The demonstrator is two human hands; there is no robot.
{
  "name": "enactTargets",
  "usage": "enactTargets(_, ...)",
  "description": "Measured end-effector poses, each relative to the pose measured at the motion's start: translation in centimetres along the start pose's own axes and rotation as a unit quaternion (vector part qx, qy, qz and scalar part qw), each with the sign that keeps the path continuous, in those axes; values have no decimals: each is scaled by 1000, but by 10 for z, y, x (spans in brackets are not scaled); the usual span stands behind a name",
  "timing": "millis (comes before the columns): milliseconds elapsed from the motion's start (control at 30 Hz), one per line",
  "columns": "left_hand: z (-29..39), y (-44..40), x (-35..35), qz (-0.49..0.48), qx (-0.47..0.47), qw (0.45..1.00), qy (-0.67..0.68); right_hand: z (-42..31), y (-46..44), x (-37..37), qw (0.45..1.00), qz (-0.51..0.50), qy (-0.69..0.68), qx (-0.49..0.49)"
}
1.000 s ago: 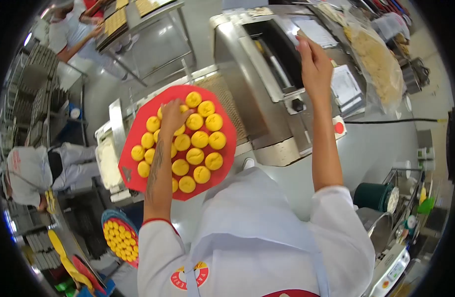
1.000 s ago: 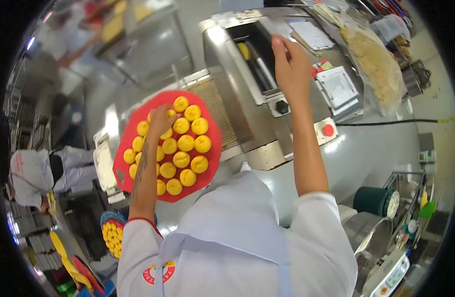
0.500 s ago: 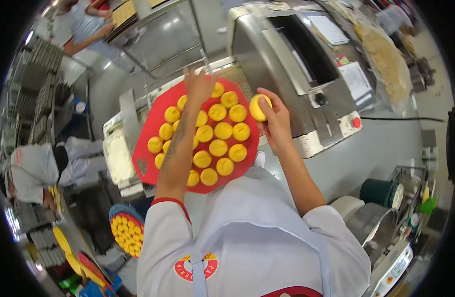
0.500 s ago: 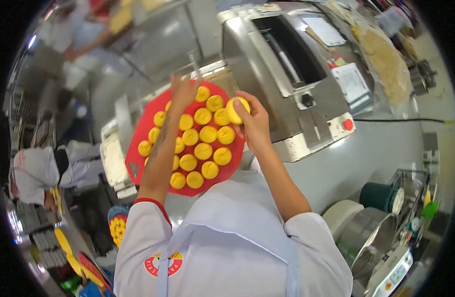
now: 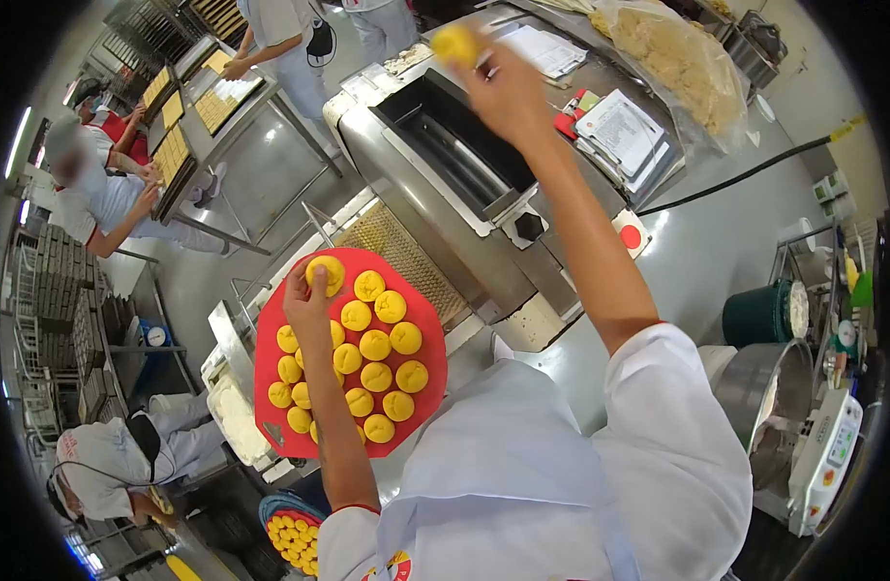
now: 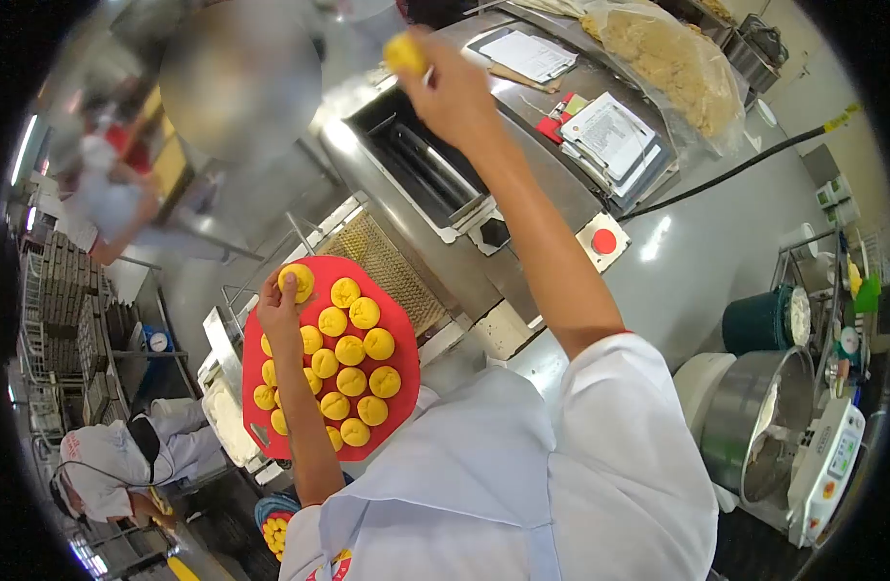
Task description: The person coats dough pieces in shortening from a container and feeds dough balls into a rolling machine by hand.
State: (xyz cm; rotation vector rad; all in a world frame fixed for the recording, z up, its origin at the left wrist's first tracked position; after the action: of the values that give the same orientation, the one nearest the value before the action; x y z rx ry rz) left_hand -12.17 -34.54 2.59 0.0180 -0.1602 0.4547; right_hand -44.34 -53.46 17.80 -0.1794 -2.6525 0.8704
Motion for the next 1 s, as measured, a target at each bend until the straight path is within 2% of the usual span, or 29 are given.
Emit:
enactTargets(33,14,7,-10,-2,-9,1000,10,44,9,-19,973,-41,206,97)
enactTargets(100,45,15,-36,-9,-30,999,34,51,32,-19,992,-82,98,26)
enactTargets(133,60,18,-53,-17,-52,997,46,31,49,-11,992,-107,63,-16)
enactTargets(167,74,23,-70,-24,-70,996,56,8,71,-12,978,-148,-95,-108)
enactTargets(200,89,29,-90,-70,-55,992,88,-21,96,-14,948,-205,-187,-156)
enactTargets(267,112,37,-122,-167,-26,974,151,-42,111,-9,960,-222,-167,-29)
enactTargets(333,108,34,-114,-130,-57,987,73,-23,91,10,974,-107,-191,-63)
enactTargets(367,107,30,-105,-112,-74,990,34,-18,75,23,978,-28,-202,-36)
enactTargets(400,90,19,-89,-64,-124,982,-128,-14,63,32,989,-17,-146,-5)
enactTargets(433,54,1,-67,-14,-172,943,-285,-10,53,41,996,-4,-90,26)
enactTargets(467,12,-14,-49,36,-215,875,-432,-7,48,48,998,8,-32,56)
enactTargets(500,-44,-24,-34,6,-182,830,-527,5,51,41,991,-107,78,9)
enactTargets(533,-85,-29,-24,-22,-149,774,-615,14,59,41,988,-91,111,50)
enactTargets(600,-99,-23,-17,-83,-152,834,-524,23,70,41,974,-53,174,134)
enactTargets(633,-108,-17,-18,-108,-146,863,-471,18,74,52,976,-4,176,125)
enactTargets(733,-72,-13,-23,-163,-78,897,-404,-25,105,50,995,-36,8,-97)
enactTargets(767,-58,-9,-21,-149,-58,910,-383,-33,126,30,989,-71,-38,-120)
enactTargets(800,-40,-9,-26,-129,-47,923,-359,-47,147,9,987,-120,-38,-100)
enactTargets(833,-24,-6,-31,-153,-56,958,-236,-53,169,-19,985,-138,-57,-90)
enactTargets(867,-7,0,-35,-176,-67,976,-107,-50,186,-41,970,-160,-131,-130)
enactTargets(900,18,8,-37,-199,-23,979,-33,-48,203,-63,948,-176,-200,-173)
enactTargets(967,60,21,-34,-246,57,960,118,-43,221,-94,811,-203,-429,-343)
enactTargets(1000,55,11,-25,-200,-27,980,7,-43,220,-93,809,-170,-433,-359)
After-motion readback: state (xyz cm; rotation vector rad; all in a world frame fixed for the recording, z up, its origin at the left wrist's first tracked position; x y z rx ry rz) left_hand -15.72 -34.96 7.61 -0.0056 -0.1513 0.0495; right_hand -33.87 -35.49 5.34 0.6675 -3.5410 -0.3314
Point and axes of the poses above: each hand's wrist, its own y-axis away from the middle knuckle, its own x-axis out of the back of the hand, z = x × y, the point moved 3 cm from there along -y, towards the middle knuckle, and after that the axes turned 9 degrees about -y, right-handed, at the moved point
